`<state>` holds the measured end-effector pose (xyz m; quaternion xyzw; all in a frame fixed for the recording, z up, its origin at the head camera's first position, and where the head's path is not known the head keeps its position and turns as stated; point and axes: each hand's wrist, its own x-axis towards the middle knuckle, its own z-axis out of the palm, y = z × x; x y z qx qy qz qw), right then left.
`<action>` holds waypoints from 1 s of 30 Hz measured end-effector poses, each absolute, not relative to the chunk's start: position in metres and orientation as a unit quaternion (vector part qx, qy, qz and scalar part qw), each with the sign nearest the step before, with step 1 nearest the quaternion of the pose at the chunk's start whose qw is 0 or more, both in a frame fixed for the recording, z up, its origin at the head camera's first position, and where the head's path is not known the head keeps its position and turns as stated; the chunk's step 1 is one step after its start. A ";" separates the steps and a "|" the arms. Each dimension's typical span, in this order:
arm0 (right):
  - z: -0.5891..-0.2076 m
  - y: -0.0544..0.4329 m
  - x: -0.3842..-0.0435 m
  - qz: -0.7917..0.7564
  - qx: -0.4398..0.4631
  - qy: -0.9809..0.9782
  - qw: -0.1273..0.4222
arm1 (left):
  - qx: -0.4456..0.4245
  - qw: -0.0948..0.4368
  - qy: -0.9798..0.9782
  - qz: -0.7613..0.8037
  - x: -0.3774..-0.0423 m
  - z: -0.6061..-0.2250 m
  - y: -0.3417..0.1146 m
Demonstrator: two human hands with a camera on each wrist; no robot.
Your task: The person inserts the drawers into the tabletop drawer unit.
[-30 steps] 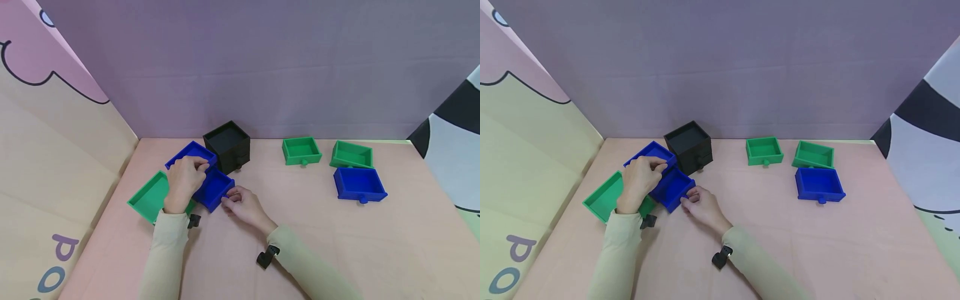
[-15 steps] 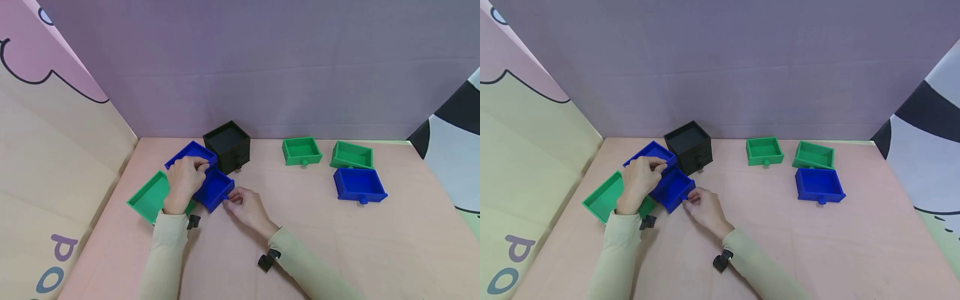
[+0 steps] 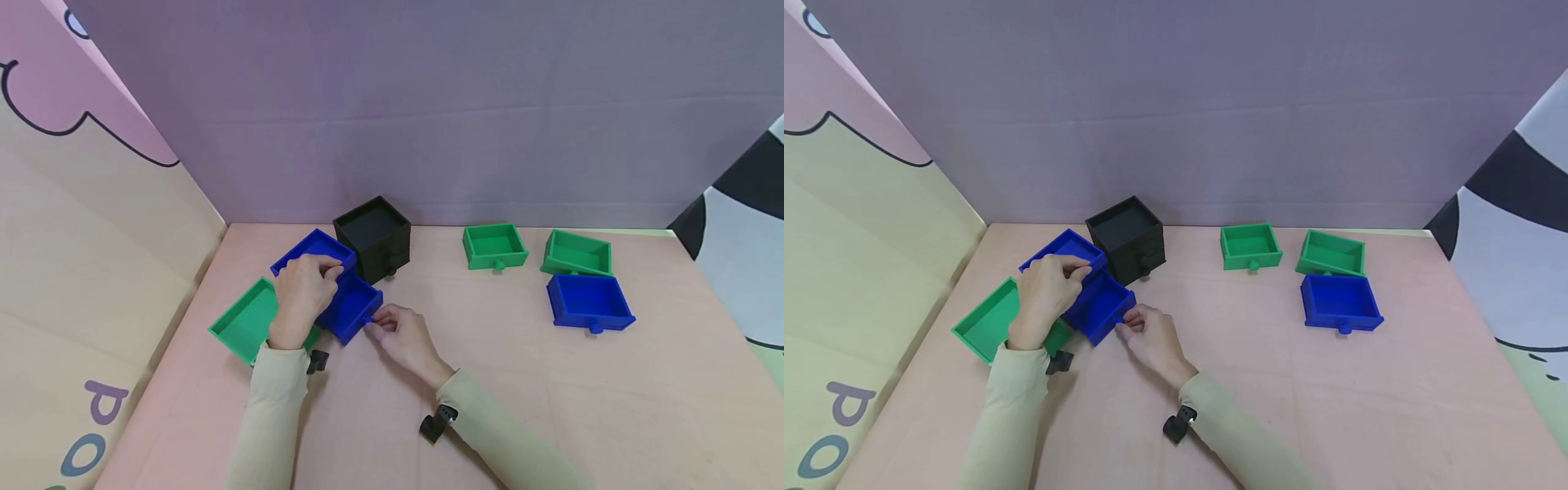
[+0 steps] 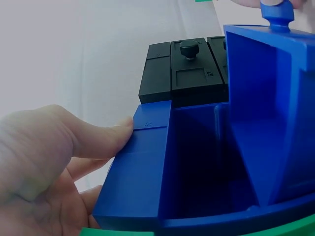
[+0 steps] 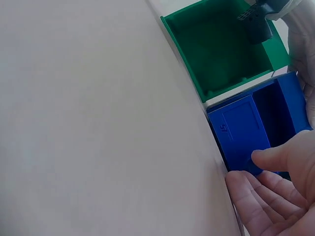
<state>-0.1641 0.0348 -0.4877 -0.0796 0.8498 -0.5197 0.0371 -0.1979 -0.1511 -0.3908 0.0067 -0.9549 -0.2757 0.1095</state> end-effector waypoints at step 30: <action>-0.491 0.027 -0.175 -0.552 -0.054 0.830 0.061 | 0.004 0.105 -0.955 -0.278 -0.199 -0.388 -0.151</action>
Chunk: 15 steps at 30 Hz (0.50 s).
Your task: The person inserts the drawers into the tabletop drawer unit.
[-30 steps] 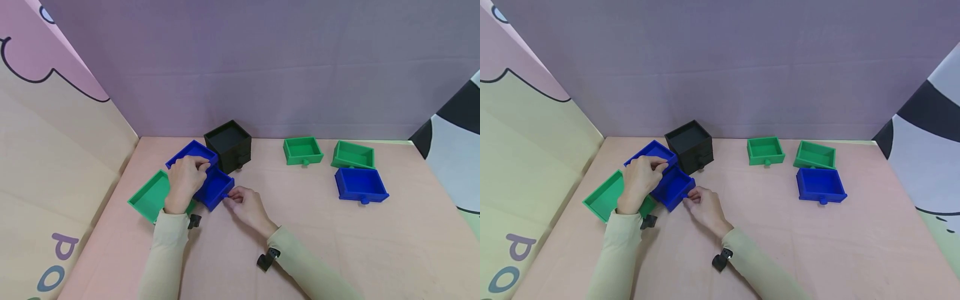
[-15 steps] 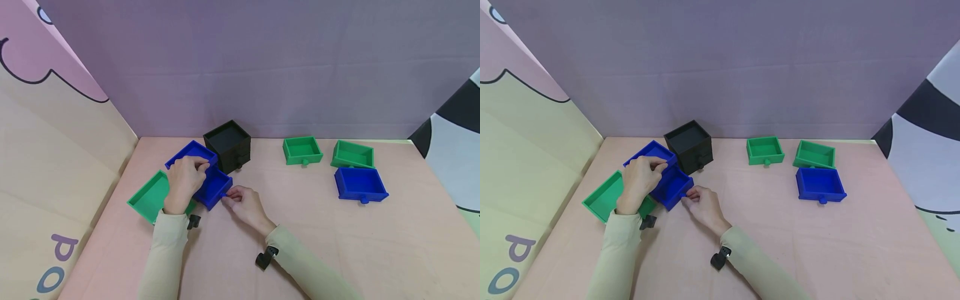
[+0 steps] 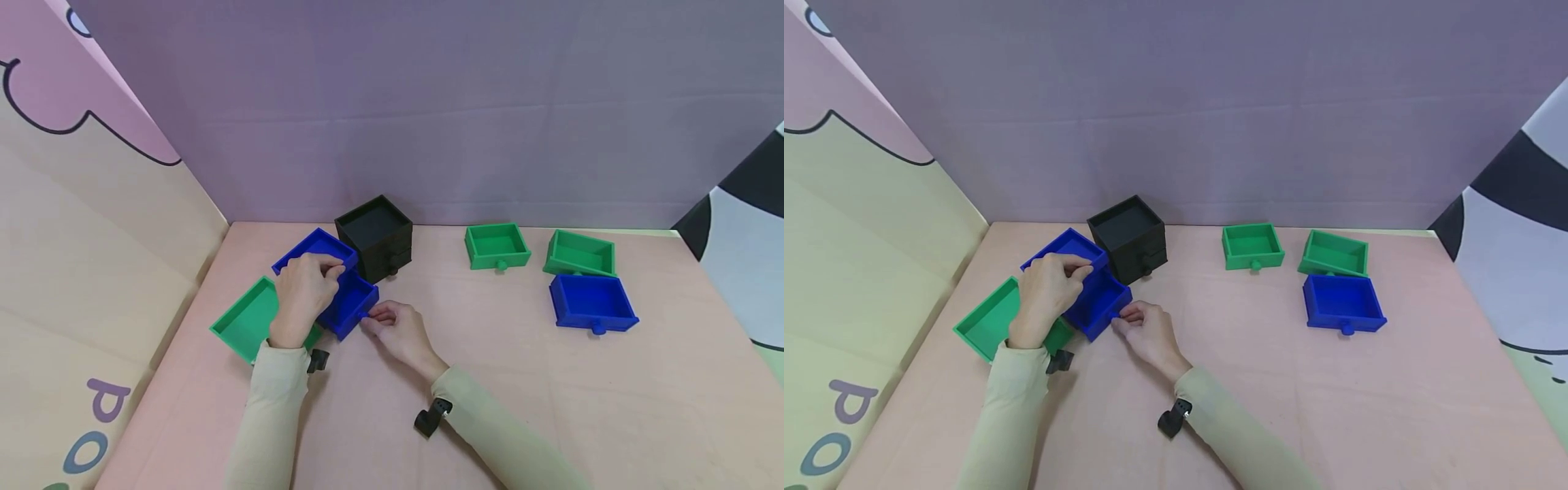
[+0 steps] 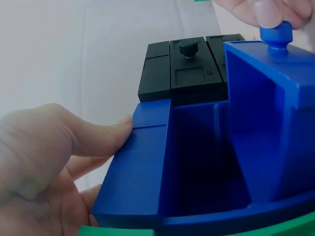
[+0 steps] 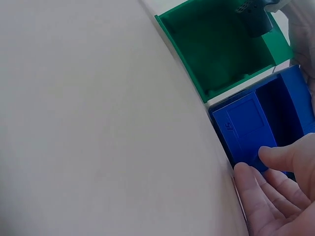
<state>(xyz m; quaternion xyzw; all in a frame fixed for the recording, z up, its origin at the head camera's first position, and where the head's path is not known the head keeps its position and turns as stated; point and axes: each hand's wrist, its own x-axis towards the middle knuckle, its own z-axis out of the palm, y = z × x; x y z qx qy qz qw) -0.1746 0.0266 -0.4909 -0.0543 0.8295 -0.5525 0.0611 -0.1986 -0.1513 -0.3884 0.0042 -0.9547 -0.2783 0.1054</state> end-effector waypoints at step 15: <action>-0.493 0.023 -0.178 -0.608 -0.028 0.789 0.084 | 0.007 0.106 -0.954 -0.280 -0.199 -0.389 -0.151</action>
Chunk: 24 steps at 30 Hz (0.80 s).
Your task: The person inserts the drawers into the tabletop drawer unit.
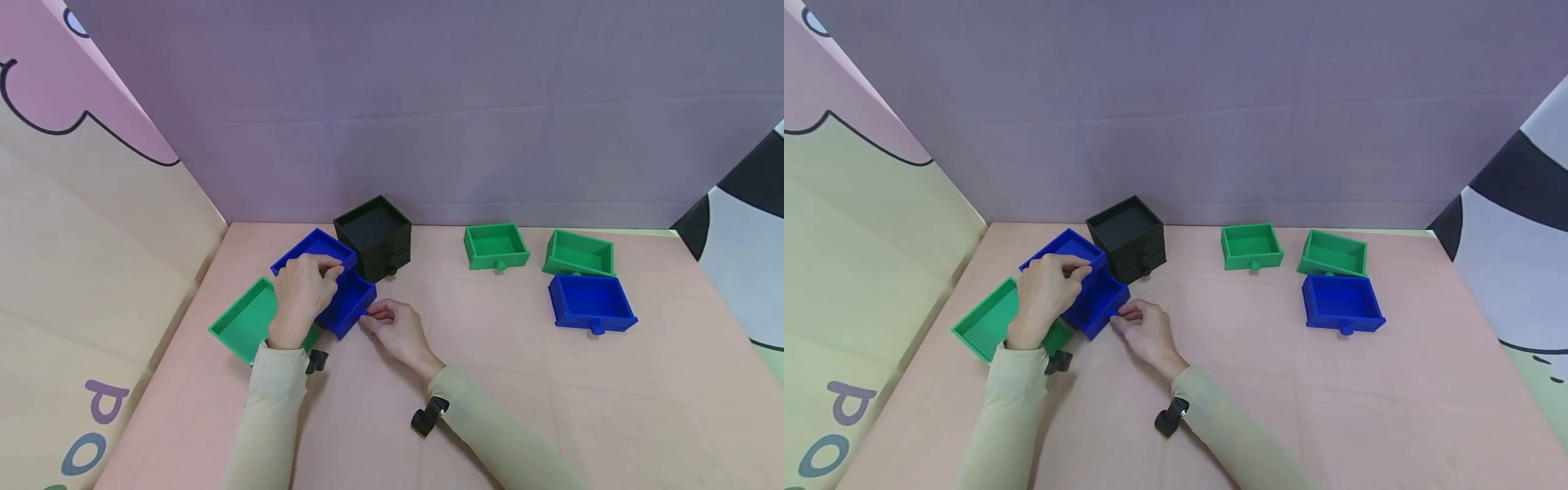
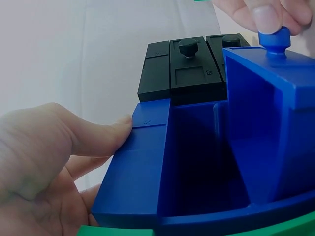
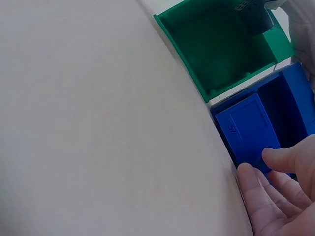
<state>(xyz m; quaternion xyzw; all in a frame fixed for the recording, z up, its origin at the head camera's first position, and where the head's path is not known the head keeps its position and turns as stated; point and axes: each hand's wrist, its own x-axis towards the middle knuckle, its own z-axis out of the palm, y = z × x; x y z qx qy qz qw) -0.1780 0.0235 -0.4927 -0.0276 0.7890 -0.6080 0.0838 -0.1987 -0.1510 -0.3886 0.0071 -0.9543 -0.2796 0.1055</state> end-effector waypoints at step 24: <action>-0.494 0.014 -0.182 -0.610 -0.031 0.788 0.075 | -0.004 0.112 -0.953 -0.283 -0.199 -0.389 -0.152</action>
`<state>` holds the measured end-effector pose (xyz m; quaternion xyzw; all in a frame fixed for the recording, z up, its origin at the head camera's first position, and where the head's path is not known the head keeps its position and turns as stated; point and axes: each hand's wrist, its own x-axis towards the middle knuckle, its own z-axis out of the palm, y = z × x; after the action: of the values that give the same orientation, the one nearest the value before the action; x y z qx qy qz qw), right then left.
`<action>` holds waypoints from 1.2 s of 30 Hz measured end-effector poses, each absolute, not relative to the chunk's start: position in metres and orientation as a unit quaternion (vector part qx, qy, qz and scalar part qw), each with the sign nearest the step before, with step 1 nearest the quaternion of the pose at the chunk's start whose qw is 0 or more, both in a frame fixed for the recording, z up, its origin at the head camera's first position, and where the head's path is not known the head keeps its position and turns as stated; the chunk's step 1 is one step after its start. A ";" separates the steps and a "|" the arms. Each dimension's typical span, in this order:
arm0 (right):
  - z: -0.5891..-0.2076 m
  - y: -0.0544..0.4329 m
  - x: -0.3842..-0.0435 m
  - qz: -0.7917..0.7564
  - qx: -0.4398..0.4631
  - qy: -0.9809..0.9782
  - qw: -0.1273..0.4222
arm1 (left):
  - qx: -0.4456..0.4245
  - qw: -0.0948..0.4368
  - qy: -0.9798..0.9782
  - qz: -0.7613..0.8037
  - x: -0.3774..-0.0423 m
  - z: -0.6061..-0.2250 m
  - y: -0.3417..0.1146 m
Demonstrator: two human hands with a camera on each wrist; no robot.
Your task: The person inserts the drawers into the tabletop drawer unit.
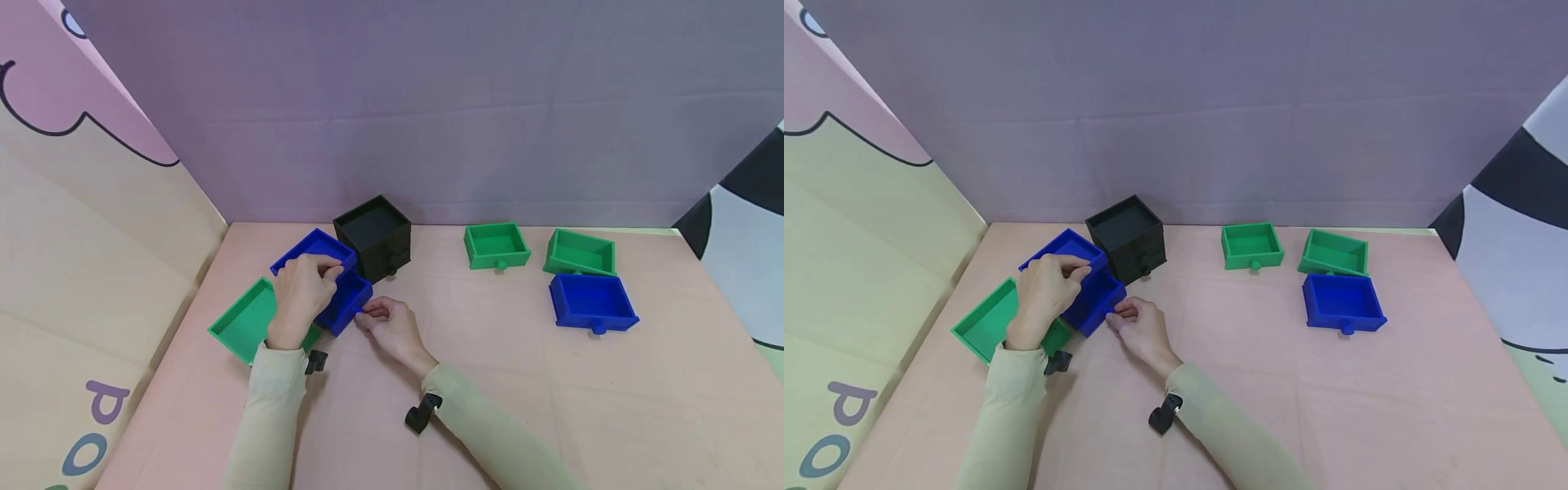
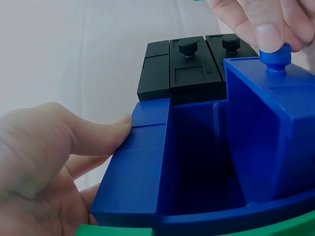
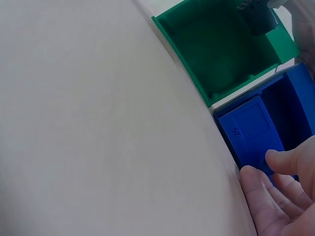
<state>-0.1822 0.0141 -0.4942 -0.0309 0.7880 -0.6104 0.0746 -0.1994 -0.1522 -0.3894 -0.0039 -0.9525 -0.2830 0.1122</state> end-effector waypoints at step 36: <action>-0.496 -0.005 -0.195 -0.632 -0.021 0.771 0.070 | -0.008 0.113 -0.951 -0.286 -0.200 -0.390 -0.153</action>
<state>-0.1948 -0.0055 -0.4964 -0.0209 0.7713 -0.6323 0.0696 -0.1998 -0.1534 -0.3900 -0.0080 -0.9514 -0.2865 0.1125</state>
